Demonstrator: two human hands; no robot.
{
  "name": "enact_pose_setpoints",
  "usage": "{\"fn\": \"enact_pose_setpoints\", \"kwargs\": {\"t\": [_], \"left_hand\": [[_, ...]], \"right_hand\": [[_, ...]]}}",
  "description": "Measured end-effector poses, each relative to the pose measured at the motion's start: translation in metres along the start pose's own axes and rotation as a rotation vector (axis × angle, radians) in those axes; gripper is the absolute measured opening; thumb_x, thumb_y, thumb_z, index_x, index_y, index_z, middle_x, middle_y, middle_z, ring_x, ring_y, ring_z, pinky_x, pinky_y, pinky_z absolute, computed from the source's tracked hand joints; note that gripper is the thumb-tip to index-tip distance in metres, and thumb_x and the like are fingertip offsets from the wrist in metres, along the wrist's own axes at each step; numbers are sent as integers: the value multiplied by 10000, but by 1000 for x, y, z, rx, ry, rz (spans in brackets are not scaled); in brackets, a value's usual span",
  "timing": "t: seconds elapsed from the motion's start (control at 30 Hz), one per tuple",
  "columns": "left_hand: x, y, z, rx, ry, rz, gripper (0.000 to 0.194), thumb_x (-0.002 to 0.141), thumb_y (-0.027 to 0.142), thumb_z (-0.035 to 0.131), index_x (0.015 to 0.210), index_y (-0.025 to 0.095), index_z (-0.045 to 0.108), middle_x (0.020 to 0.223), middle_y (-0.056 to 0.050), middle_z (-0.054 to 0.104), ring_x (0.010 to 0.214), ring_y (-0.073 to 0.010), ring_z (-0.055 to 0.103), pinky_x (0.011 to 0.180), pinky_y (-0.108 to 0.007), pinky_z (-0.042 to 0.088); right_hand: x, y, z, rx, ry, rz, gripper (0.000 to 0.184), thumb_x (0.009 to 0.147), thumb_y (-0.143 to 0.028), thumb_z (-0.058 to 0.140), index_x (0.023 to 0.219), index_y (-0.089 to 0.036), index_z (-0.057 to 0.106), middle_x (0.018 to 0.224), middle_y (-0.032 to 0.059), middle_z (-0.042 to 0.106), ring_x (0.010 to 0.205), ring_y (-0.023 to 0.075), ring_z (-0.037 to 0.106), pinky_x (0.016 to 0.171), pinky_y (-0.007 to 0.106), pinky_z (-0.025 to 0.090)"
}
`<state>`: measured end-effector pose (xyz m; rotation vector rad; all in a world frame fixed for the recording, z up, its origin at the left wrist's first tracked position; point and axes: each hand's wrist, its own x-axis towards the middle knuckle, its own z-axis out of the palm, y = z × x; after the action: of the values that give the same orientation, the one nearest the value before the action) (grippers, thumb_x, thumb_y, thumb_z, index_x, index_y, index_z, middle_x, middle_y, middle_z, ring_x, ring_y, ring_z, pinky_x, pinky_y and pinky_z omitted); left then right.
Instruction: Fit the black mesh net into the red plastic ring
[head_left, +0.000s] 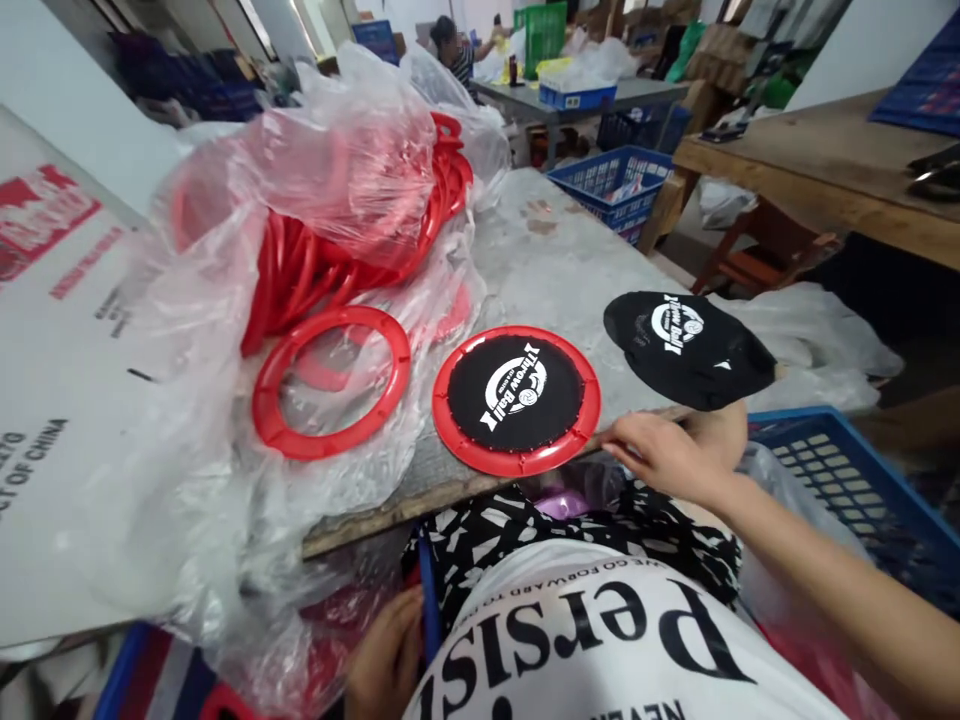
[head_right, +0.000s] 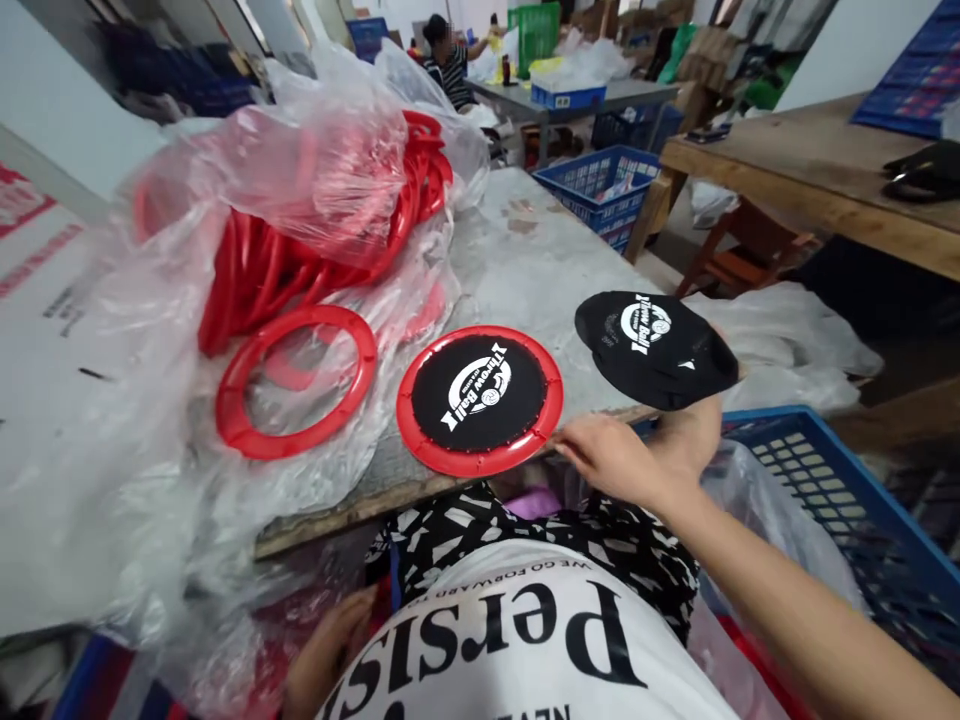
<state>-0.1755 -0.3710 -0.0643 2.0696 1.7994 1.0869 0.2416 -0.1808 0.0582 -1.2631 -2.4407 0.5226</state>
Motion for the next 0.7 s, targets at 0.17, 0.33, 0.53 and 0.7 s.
{"fn": "enact_pose_setpoints", "kwargs": {"t": [0.17, 0.33, 0.53, 0.7], "left_hand": [[74, 28, -15, -16, 181, 96, 401, 864, 127, 568, 1204, 332, 633, 1048, -38, 722, 958, -218, 716, 841, -391, 631], [180, 52, 15, 4, 136, 78, 385, 940, 247, 533, 1323, 215, 517, 1319, -123, 596, 1099, -208, 649, 945, -392, 576], [288, 39, 47, 244, -125, -117, 336, 941, 231, 483, 1243, 134, 593, 1410, -145, 549, 1326, -299, 483, 1163, -477, 362], [327, 38, 63, 339, -312, -141, 339, 945, 401, 535, 1160, 161, 638, 1278, -131, 624, 1221, -339, 519, 1045, -495, 400]], "right_hand": [[104, 13, -4, -141, 141, 69, 170, 951, -220, 595, 1104, -179, 655, 1081, 93, 655, 1015, 287, 593, 901, 374, 483], [212, 36, 7, -260, 89, 205, 333, 1030, -235, 589, 1342, -117, 603, 1283, 145, 590, 1174, 321, 525, 1022, 376, 426], [232, 58, 22, -278, -41, 320, 238, 1050, -226, 556, 1181, -91, 701, 1123, 185, 655, 1055, 341, 605, 894, 374, 485], [171, 61, 30, -244, 73, 318, 242, 1024, -250, 560, 1180, -107, 677, 1100, 158, 653, 1056, 330, 592, 921, 392, 478]]}}
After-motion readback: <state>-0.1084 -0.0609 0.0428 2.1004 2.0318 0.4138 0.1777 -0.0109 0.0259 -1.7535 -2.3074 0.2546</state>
